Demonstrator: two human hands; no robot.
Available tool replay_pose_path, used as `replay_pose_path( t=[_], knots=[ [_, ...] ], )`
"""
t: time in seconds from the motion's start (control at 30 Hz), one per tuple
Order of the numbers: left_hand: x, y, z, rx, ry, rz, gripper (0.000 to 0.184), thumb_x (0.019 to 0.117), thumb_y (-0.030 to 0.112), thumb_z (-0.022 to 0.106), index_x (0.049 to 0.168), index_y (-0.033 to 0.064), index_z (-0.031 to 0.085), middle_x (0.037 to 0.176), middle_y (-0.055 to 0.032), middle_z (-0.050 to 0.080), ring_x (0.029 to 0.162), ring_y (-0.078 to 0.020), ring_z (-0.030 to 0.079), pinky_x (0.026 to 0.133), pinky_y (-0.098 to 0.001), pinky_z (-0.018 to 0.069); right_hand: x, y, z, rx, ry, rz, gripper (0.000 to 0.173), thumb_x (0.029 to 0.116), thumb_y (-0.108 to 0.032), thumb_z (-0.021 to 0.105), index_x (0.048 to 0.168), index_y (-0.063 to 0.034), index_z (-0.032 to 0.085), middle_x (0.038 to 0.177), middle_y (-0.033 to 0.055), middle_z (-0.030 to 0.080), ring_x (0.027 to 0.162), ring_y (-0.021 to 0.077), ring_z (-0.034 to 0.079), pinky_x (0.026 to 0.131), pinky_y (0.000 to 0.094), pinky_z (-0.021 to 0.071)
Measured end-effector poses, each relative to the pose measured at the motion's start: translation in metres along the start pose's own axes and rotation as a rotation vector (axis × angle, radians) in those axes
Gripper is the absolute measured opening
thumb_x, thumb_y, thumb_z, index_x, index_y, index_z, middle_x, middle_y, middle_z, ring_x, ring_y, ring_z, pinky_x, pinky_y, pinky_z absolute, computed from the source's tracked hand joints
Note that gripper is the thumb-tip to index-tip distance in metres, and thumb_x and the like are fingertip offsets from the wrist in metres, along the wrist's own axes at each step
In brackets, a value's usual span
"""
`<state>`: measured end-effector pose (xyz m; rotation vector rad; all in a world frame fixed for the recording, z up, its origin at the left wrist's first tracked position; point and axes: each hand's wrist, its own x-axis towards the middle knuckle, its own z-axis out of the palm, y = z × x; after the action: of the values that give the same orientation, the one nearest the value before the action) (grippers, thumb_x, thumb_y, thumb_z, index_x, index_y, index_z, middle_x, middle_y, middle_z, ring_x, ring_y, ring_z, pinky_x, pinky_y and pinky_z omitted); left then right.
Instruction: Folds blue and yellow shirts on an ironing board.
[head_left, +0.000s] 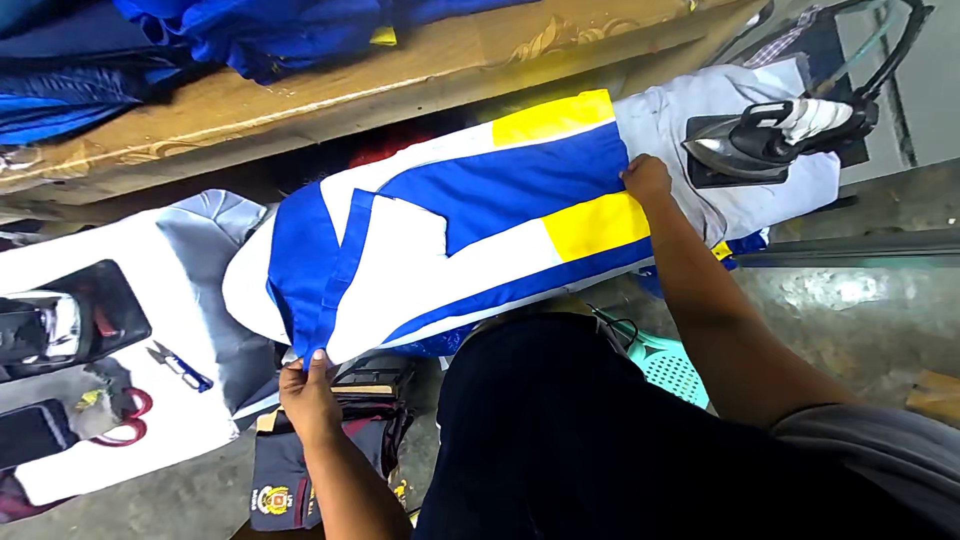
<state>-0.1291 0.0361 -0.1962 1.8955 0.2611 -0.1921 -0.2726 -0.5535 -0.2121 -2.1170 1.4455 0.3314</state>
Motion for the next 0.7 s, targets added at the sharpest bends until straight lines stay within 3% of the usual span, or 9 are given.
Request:
replay_pose_path(
  t=[0.17,0.5,0.6,0.7],
  knots=[
    [-0.004,-0.004,0.002,-0.005,0.041,-0.01,0.005,0.1024,0.006,0.056,0.103,0.0046,0.051,0.085,0.0064,0.058,0.071,0.0011,0.063,0.071,-0.0211,0.0588,0.003,0.0,0.006,0.044,0.043,0.094,0.044,0.1022,-0.027,0.062,0.131,0.0056,0.061,0.133,0.0334,0.06,0.13,0.0512,0.054,0.101,0.0732,0.0404],
    [-0.008,-0.002,0.006,-0.019,0.064,-0.004,0.005,0.1016,0.006,0.057,0.102,0.0035,0.052,0.083,0.0063,0.06,0.071,0.0013,0.064,0.071,-0.0206,0.059,0.005,-0.005,0.009,-0.077,0.106,0.131,0.039,0.1023,-0.018,0.056,0.128,0.01,0.061,0.139,0.0352,0.055,0.135,0.0505,0.05,0.103,0.0713,0.0399],
    [-0.008,-0.002,0.005,0.027,0.063,-0.034,0.012,0.1021,0.007,0.056,0.109,-0.0021,0.053,0.088,0.0017,0.058,0.073,0.0,0.062,0.073,-0.0216,0.0567,-0.002,0.0,0.011,-0.085,0.175,0.025,0.038,0.1046,-0.02,0.052,0.132,0.0059,0.06,0.139,0.0348,0.055,0.135,0.0514,0.05,0.103,0.0728,0.039],
    [-0.007,-0.006,0.0,0.066,0.087,-0.073,0.022,0.1023,0.011,0.06,0.116,-0.0046,0.055,0.095,-0.0037,0.06,0.077,-0.0041,0.063,0.076,-0.0262,0.0576,-0.036,-0.001,0.019,-0.094,0.368,-0.249,0.048,0.1097,-0.032,0.042,0.134,0.0058,0.059,0.139,0.0348,0.055,0.136,0.0528,0.047,0.107,0.07,0.0355]
  ],
)
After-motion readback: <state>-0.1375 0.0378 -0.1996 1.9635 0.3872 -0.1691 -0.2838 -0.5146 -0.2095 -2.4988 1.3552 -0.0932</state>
